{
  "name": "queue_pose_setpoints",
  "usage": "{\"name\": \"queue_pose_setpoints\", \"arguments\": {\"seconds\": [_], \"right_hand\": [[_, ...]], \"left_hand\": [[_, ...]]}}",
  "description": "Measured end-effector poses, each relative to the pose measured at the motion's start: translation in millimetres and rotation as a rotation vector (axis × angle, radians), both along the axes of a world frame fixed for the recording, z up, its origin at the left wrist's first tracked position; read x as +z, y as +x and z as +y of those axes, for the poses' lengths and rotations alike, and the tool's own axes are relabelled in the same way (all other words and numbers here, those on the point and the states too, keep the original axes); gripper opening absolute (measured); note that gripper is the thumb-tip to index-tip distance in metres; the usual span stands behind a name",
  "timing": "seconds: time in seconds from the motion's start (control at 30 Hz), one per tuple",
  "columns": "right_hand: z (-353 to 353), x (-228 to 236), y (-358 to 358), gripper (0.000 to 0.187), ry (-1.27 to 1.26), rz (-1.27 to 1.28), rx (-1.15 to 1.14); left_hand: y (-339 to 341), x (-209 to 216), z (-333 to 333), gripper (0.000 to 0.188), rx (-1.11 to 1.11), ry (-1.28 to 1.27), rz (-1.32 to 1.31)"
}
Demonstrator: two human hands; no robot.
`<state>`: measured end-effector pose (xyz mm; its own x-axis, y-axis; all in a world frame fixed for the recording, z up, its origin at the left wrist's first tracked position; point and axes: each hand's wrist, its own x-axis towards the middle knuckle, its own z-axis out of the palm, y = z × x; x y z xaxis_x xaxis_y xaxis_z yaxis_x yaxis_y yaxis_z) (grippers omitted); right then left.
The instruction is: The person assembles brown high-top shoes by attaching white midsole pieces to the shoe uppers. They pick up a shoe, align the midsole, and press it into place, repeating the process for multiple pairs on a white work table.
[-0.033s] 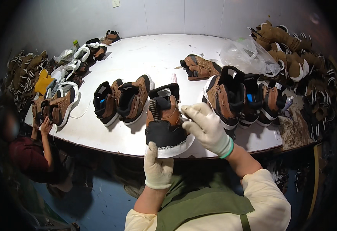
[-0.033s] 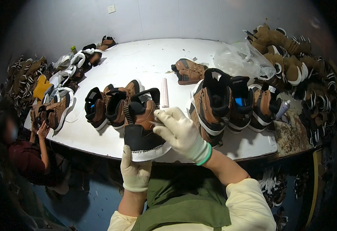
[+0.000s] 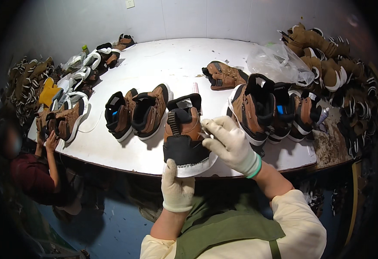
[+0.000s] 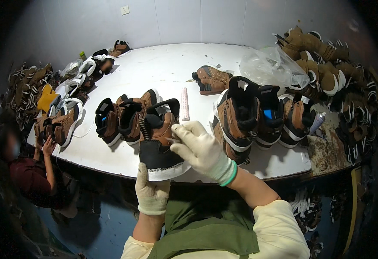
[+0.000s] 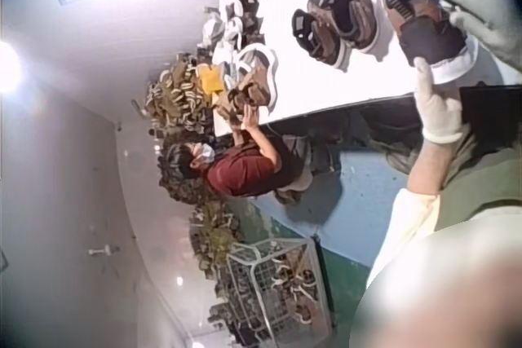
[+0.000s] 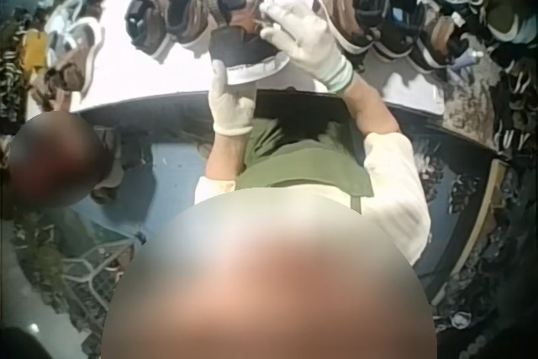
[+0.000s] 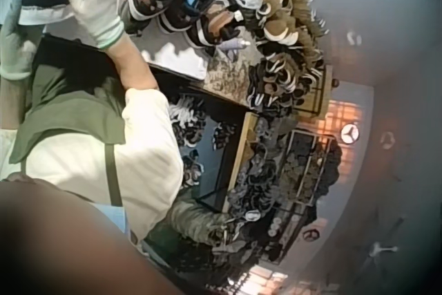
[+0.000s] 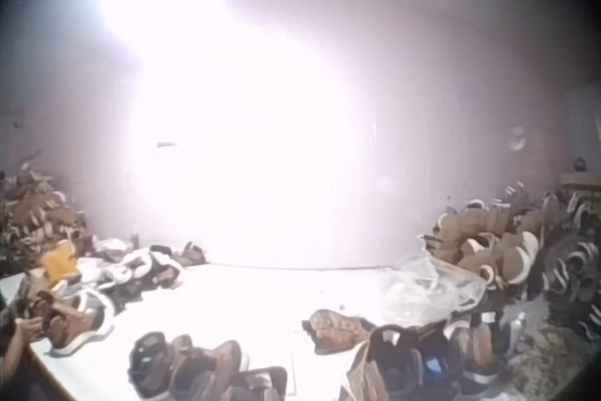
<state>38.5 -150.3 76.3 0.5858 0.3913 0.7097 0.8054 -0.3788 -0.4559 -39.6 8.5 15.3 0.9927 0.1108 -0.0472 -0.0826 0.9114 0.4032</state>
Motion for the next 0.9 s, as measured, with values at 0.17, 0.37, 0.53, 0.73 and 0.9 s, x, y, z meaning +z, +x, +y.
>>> {"name": "queue_pose_setpoints", "arguments": {"seconds": [0.17, 0.37, 0.53, 0.73, 0.9], "right_hand": [[0.6, 1.7, -1.7, 0.039, -0.042, 0.011, 0.061], [-1.8, 1.8, 3.6, 0.038, -0.148, -0.064, 0.016], [-1.0, 4.8, 1.5, 0.037, -0.184, -0.117, -0.035], [2.1, 10.0, 0.3, 0.038, -0.200, -0.204, -0.063], [1.1, 8.7, -0.5, 0.037, -0.205, -0.194, -0.079]], "left_hand": [[-0.2, -0.8, -0.9, 0.049, -0.002, 0.002, 0.000], [-1.0, -0.8, -2.5, 0.048, 0.004, 0.000, 0.016], [0.8, -1.4, -3.4, 0.047, -0.008, 0.011, 0.006], [-1.0, -2.4, -4.7, 0.047, -0.022, 0.047, 0.003], [-0.7, -2.6, -5.2, 0.046, -0.027, 0.065, 0.016]]}}
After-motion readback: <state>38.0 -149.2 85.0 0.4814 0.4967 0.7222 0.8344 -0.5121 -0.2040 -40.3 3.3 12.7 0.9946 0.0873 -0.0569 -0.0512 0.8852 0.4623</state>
